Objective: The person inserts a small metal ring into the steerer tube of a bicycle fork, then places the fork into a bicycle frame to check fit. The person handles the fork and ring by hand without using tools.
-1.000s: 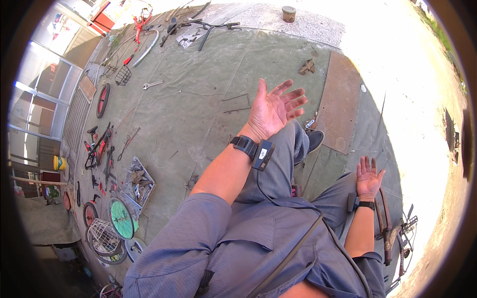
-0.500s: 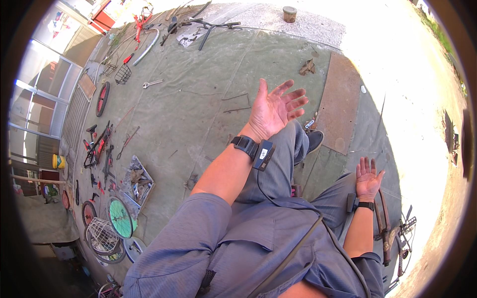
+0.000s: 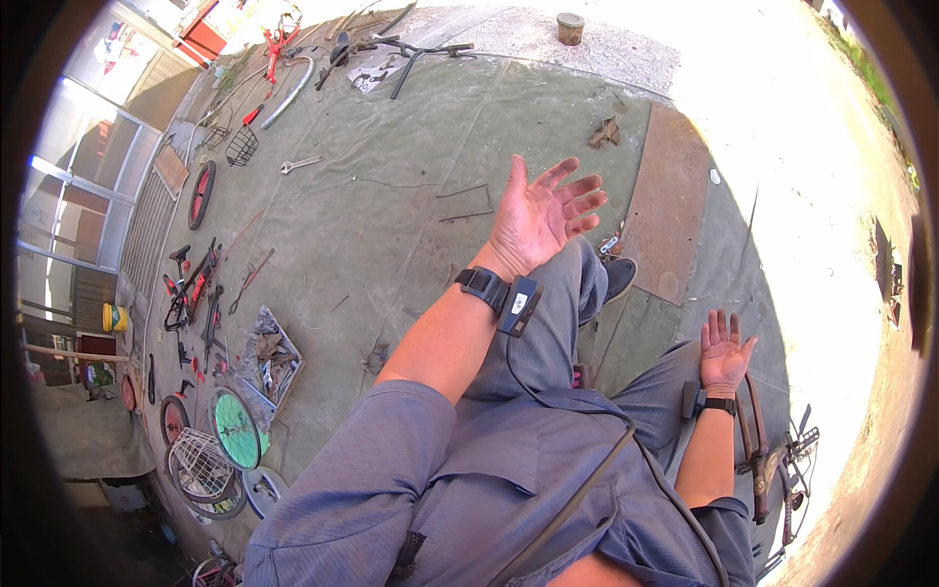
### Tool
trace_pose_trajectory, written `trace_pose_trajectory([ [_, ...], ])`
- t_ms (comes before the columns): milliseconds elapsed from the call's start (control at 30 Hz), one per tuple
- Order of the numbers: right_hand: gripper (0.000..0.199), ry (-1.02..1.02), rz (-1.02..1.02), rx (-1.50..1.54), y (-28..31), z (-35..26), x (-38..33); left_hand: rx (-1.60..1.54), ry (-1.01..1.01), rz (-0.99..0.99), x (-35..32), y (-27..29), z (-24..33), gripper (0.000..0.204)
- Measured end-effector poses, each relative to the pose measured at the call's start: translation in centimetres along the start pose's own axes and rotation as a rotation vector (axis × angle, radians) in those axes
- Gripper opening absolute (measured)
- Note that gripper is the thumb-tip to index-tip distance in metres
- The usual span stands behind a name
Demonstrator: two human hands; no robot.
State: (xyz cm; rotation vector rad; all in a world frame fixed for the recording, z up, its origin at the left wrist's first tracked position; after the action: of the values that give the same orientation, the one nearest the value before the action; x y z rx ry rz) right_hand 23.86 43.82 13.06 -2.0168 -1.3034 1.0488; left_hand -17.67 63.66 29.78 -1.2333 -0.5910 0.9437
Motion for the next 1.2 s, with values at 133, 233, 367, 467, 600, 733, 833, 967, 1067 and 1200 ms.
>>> trace_pose_trajectory([
  [133,0.070,0.001,-0.005,-0.002,0.00,0.00,0.00,0.003,-0.001,0.004,0.00,-0.03,0.00,0.087],
  [233,0.070,-0.001,-0.003,-0.002,0.02,-0.01,-0.01,0.003,0.002,0.006,0.03,-0.01,-0.01,0.087],
  [367,0.070,-0.004,0.038,0.001,0.05,0.00,-0.06,0.003,0.003,0.007,0.04,0.01,-0.01,0.087],
  [467,0.070,-0.008,0.037,-0.002,-0.04,0.00,-0.08,0.002,0.004,0.006,0.05,0.01,0.00,0.087],
  [600,0.070,-0.002,0.018,-0.017,-0.13,0.01,-0.13,0.004,0.005,0.008,0.04,0.01,0.02,0.087],
  [733,0.070,-0.005,0.020,-0.015,-0.05,-0.01,-0.12,0.005,0.005,0.005,0.06,0.03,0.03,0.087],
  [833,0.070,-0.005,0.005,-0.014,-0.01,-0.02,-0.12,0.007,0.006,0.002,0.10,0.07,0.00,0.086],
  [967,0.070,-0.010,0.026,-0.003,-0.01,-0.04,-0.15,0.011,0.008,0.003,0.13,0.12,0.01,0.086],
  [1067,0.070,-0.014,0.031,0.001,-0.11,-0.04,-0.18,0.010,0.010,0.003,0.12,0.14,0.04,0.086],
  [1200,0.070,-0.011,0.017,-0.008,-0.22,-0.04,-0.21,0.008,0.009,0.000,0.14,0.14,0.05,0.086],
])
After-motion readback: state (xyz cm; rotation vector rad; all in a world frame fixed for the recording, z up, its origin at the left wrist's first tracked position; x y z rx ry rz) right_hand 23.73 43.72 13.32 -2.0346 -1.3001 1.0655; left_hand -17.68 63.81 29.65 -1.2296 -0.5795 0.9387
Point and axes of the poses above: each hand's wrist, its own x-axis towards the middle knuckle, its own y-axis out of the back of the hand, z = x × y, the point moved 2 cm from there along x, towards the middle knuckle, and after that the axes turned 12 degrees about -x, right-handed, at the moved point
